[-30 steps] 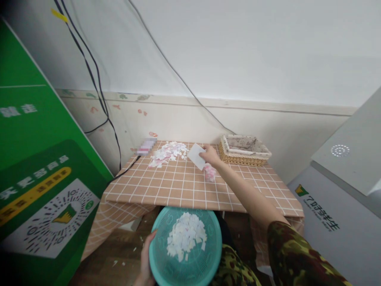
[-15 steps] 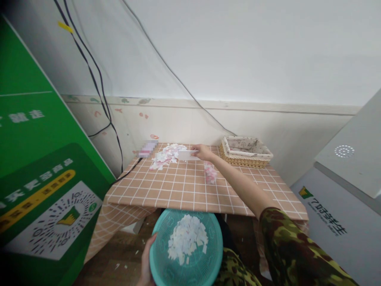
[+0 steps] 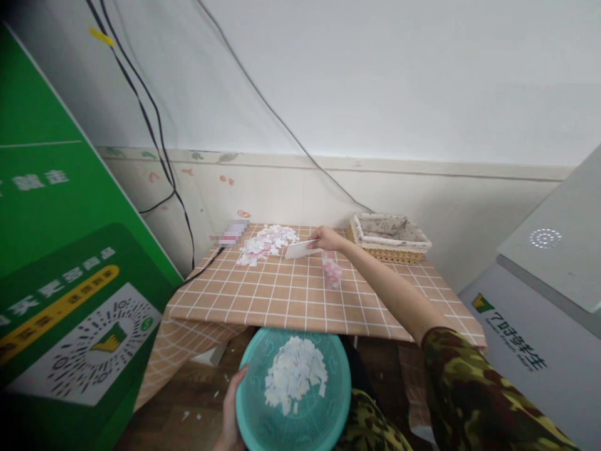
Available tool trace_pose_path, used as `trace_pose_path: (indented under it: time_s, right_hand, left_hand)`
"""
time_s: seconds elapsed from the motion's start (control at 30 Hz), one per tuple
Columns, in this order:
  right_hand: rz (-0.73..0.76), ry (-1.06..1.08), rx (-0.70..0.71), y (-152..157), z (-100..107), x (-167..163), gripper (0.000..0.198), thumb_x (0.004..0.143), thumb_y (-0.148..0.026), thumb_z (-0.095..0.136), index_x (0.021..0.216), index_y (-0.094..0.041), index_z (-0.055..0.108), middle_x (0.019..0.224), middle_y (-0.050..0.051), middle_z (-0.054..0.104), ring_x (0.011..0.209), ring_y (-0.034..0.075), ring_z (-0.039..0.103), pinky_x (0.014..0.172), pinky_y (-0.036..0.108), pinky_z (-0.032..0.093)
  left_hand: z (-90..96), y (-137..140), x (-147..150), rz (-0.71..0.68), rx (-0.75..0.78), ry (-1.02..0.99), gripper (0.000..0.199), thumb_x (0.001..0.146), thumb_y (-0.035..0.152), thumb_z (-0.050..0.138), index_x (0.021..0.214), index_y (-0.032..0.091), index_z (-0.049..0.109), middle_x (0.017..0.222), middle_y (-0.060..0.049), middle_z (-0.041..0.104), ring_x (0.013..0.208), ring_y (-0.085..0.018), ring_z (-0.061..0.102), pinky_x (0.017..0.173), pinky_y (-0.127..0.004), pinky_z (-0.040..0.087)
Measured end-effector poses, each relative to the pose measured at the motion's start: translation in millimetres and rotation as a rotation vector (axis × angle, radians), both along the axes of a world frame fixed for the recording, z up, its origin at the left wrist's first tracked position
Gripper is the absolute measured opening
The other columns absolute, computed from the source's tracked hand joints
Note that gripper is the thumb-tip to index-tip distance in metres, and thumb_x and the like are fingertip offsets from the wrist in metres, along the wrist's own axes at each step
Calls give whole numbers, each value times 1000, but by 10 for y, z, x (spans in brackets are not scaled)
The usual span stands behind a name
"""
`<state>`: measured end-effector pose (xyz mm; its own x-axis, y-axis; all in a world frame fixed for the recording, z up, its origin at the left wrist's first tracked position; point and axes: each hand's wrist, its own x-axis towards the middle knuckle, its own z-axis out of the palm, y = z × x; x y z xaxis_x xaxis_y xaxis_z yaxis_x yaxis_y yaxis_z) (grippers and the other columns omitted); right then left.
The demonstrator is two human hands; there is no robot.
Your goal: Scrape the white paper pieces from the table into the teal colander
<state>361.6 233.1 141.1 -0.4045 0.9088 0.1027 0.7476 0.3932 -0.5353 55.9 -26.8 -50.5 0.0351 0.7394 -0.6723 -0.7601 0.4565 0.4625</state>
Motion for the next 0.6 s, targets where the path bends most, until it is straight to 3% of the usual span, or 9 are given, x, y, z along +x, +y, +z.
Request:
trace_pose_path:
  time_s: [0.27,0.6]
  right_hand:
    - [-26,-28,22,8,135,120,27,66,-31,64,79,-11,75,62,0,63,60,14,54,56,22,37]
    - [-110,-48,58,43,66,186,22,67,-28,63,77,-13,75,60,1,64,61,15,55,56,22,39]
  left_hand:
    - [89,-10,17,-28,10,-29,22,71,30,64,83,12,71,74,-8,74,82,-26,69,83,-39,50]
    - [112,-11,22,-3,0,17,20,72,27,63,83,12,71,76,-7,75,81,-24,68,85,-37,49]
